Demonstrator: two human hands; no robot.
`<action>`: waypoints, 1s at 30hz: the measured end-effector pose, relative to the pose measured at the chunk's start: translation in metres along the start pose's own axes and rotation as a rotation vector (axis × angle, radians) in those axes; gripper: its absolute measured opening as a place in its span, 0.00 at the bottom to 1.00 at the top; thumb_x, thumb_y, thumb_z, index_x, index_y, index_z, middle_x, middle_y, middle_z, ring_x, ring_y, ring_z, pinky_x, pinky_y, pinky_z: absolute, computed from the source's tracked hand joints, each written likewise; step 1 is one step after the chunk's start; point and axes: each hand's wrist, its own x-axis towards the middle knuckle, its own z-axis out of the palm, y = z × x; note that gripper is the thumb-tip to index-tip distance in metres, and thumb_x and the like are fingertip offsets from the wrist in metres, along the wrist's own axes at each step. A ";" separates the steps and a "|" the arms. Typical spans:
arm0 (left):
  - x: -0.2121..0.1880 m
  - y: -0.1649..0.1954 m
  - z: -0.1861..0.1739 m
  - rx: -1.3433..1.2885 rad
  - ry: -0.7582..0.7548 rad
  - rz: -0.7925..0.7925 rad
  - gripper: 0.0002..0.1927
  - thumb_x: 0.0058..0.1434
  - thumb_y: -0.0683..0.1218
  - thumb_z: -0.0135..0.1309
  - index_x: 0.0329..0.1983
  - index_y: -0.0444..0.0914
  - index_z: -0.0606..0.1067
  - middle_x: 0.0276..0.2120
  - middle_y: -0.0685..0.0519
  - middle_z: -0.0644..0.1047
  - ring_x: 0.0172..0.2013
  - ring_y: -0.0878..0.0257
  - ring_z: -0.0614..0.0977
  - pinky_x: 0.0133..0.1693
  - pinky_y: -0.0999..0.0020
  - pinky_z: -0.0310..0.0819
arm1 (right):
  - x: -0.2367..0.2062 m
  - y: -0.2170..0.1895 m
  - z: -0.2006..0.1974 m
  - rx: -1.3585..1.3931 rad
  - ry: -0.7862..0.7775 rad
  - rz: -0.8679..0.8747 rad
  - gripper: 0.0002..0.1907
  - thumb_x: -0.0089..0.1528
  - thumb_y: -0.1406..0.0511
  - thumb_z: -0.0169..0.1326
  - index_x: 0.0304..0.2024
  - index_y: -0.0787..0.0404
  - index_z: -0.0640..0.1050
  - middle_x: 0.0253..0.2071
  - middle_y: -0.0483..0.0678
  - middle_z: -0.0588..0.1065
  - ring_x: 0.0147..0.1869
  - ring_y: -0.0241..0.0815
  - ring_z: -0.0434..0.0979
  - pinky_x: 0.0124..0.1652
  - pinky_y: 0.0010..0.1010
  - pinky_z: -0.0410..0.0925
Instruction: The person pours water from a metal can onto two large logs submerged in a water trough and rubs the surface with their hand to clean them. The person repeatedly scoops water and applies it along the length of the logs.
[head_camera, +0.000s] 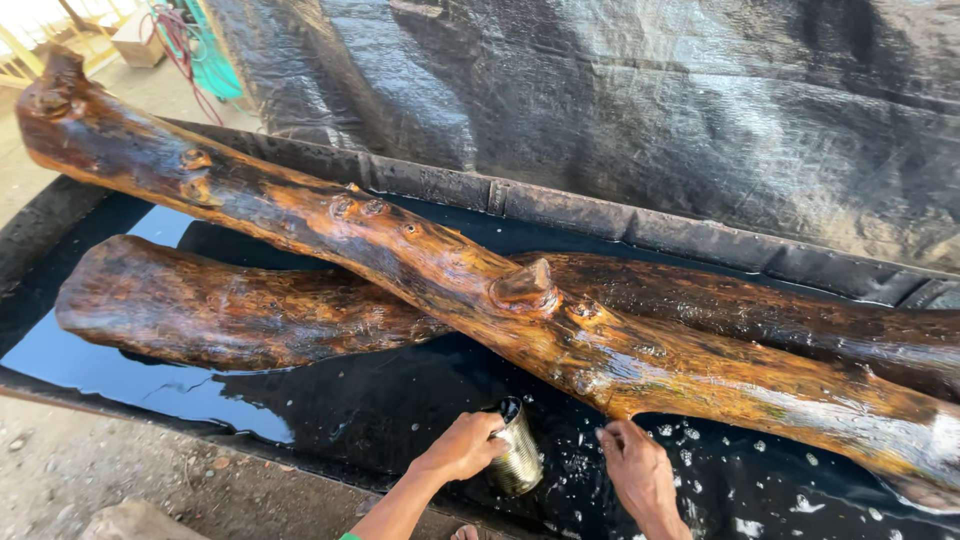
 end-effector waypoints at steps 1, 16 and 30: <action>-0.001 0.003 -0.003 0.034 -0.009 0.063 0.13 0.62 0.47 0.58 0.33 0.32 0.71 0.28 0.38 0.75 0.34 0.39 0.78 0.35 0.45 0.71 | 0.001 -0.004 -0.009 -0.012 0.074 -0.066 0.13 0.62 0.57 0.56 0.40 0.59 0.80 0.38 0.54 0.82 0.38 0.53 0.83 0.38 0.43 0.75; -0.028 0.119 -0.076 0.395 -0.058 0.328 0.08 0.64 0.45 0.54 0.36 0.35 0.71 0.32 0.42 0.75 0.41 0.40 0.75 0.43 0.43 0.68 | 0.094 -0.010 -0.076 -0.415 0.229 -0.559 0.52 0.53 0.39 0.56 0.71 0.59 0.61 0.72 0.60 0.60 0.75 0.62 0.55 0.68 0.63 0.44; 0.020 0.217 -0.060 0.503 -0.209 0.275 0.08 0.60 0.42 0.52 0.31 0.32 0.74 0.26 0.40 0.78 0.32 0.40 0.81 0.35 0.44 0.72 | 0.129 0.020 -0.091 -0.495 -0.039 -0.558 0.60 0.49 0.37 0.59 0.73 0.60 0.54 0.73 0.53 0.57 0.75 0.58 0.54 0.69 0.61 0.45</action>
